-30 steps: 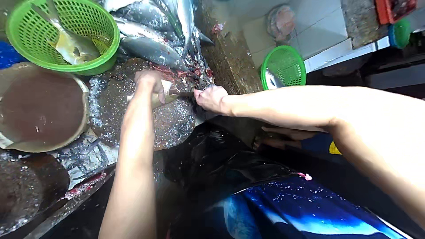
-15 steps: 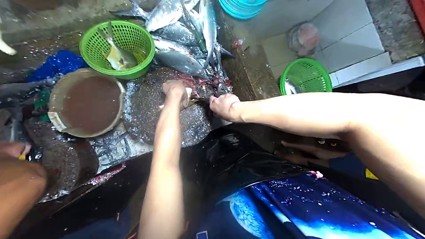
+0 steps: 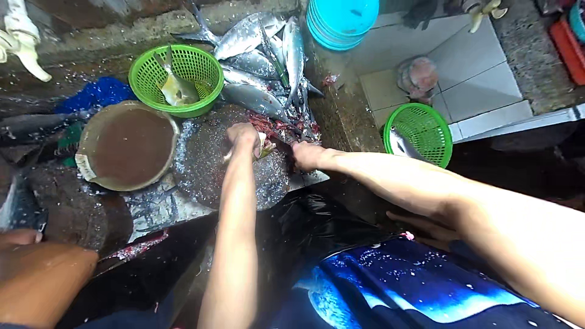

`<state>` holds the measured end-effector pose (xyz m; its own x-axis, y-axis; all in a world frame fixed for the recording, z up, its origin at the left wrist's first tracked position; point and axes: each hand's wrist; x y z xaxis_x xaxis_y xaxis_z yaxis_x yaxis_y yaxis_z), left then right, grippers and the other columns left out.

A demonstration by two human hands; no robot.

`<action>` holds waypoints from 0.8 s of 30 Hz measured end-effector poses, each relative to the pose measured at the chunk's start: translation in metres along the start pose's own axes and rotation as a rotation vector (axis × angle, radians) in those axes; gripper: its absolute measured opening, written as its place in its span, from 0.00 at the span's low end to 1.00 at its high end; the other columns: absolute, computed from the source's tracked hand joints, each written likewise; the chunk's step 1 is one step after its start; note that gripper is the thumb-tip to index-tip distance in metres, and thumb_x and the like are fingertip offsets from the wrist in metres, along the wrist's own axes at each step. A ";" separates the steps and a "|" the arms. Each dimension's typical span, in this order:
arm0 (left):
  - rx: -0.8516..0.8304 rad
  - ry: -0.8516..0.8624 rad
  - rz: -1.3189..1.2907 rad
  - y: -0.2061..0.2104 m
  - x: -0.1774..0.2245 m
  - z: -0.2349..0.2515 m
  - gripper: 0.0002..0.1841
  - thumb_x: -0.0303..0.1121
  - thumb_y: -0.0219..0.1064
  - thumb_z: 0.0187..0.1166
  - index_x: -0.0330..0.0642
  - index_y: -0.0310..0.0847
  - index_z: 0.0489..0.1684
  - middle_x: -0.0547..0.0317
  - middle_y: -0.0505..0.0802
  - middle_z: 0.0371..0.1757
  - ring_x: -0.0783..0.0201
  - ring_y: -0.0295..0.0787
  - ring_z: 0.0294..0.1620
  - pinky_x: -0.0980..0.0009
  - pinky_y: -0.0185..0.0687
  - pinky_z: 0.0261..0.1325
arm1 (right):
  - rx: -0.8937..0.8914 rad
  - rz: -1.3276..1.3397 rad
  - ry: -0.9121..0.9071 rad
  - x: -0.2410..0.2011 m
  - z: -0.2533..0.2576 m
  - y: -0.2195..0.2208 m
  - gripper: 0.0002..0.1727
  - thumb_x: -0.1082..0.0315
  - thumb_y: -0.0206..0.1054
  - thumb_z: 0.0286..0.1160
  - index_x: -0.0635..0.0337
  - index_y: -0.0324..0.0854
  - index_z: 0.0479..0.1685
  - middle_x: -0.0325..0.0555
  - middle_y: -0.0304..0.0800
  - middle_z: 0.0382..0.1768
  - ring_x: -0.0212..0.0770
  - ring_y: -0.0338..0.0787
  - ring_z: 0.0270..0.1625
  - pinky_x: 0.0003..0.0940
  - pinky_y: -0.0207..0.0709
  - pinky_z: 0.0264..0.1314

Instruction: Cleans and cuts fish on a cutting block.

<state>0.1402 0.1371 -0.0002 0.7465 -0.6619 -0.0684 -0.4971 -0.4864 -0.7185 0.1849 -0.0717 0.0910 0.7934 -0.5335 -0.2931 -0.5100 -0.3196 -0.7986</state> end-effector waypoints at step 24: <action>0.557 0.214 -0.270 0.146 -0.098 -0.090 0.25 0.26 0.63 0.75 0.62 0.88 0.69 0.53 0.78 0.85 0.32 0.62 0.88 0.23 0.45 0.83 | 0.000 0.214 0.480 0.096 0.016 0.053 0.27 0.57 0.64 0.82 0.65 0.71 0.74 0.69 0.88 0.54 0.69 0.91 0.57 0.70 0.83 0.54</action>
<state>-0.0460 0.0795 -0.0361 0.6799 -0.6848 0.2622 0.0419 -0.3206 -0.9463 0.2391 -0.1272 0.0120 0.4298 -0.8857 -0.1756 -0.6440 -0.1644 -0.7472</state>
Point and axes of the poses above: each hand's wrist, its own z-axis towards the middle knuckle, its own y-axis out of the palm, x = y × z
